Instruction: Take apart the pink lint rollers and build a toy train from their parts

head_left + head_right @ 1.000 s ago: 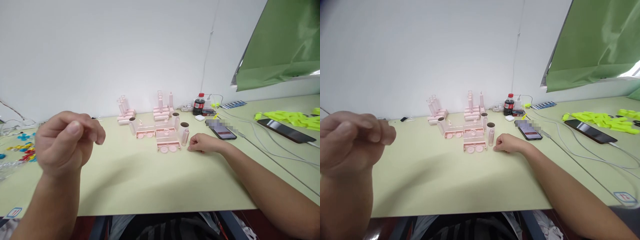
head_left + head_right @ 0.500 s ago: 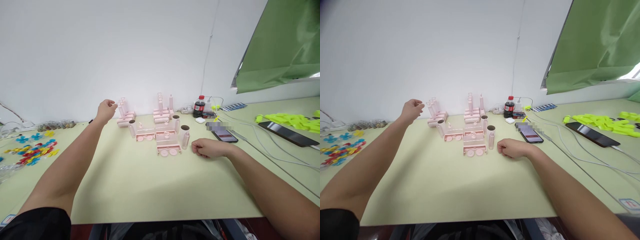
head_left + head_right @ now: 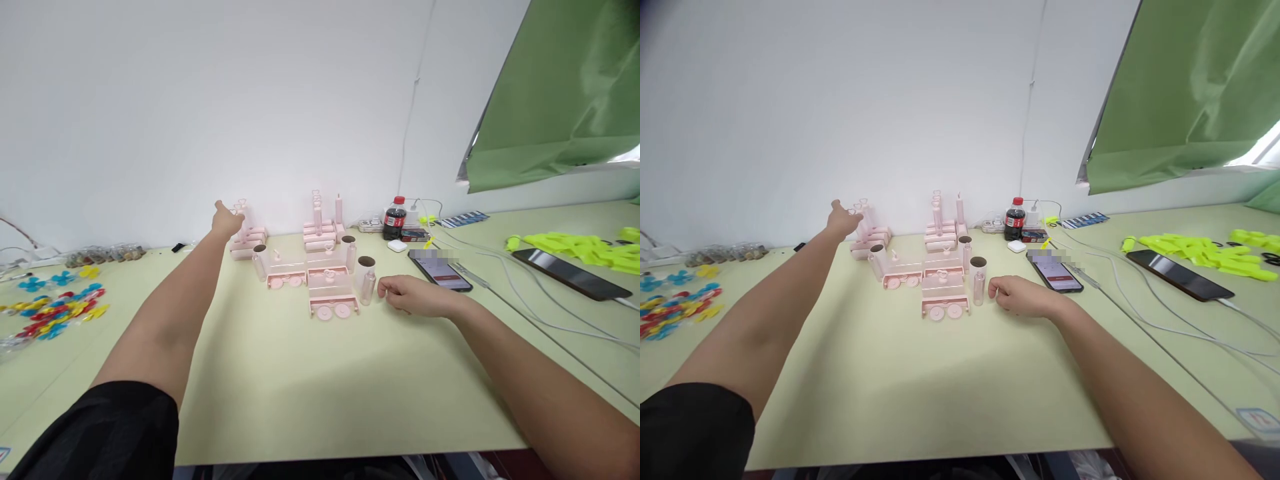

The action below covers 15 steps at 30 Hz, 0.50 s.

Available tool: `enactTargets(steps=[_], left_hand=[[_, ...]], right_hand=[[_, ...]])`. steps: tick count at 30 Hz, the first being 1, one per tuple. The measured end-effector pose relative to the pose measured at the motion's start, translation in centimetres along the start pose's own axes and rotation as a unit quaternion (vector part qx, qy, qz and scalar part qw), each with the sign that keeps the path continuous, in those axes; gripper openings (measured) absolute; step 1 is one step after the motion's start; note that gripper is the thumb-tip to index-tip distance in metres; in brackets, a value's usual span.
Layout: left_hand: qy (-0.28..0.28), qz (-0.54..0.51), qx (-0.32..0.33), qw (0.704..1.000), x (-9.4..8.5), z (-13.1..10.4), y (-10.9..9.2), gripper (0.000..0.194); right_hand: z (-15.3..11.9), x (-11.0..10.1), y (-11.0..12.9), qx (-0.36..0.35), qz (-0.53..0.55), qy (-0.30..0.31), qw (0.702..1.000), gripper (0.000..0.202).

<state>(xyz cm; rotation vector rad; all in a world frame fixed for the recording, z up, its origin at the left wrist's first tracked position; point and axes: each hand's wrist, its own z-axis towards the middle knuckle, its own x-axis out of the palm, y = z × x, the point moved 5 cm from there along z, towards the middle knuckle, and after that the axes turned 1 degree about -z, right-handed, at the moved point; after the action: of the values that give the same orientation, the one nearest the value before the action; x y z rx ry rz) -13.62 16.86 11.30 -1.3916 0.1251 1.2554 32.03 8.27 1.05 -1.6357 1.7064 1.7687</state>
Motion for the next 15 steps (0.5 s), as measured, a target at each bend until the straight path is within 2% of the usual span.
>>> enactTargets(steps=[3,7,9,12,15], left_hand=[[0.014,-0.003,-0.042,0.999,1.5,0.1,1.8,0.073],[0.029,0.006,-0.078,0.997,3.8,-0.2,3.8,0.040],[0.025,0.009,-0.083,0.996,4.4,-0.3,4.3,0.029],[0.006,-0.001,-0.075,0.997,4.3,-0.5,4.6,0.027],[-0.032,-0.034,-0.057,0.997,2.3,-0.5,4.4,0.029]], right_hand=[[0.1,-0.5,0.2,-0.024,-0.034,-0.036,0.998,0.020],[-0.1,-0.8,0.5,-0.048,-0.050,-0.053,0.996,0.014],[-0.2,-1.0,0.5,-0.054,-0.055,-0.063,0.995,0.010],[-0.5,-1.5,0.4,-0.057,-0.061,-0.075,0.994,0.006],[-1.0,-2.1,0.6,-0.066,-0.047,-0.087,0.993,0.004]])
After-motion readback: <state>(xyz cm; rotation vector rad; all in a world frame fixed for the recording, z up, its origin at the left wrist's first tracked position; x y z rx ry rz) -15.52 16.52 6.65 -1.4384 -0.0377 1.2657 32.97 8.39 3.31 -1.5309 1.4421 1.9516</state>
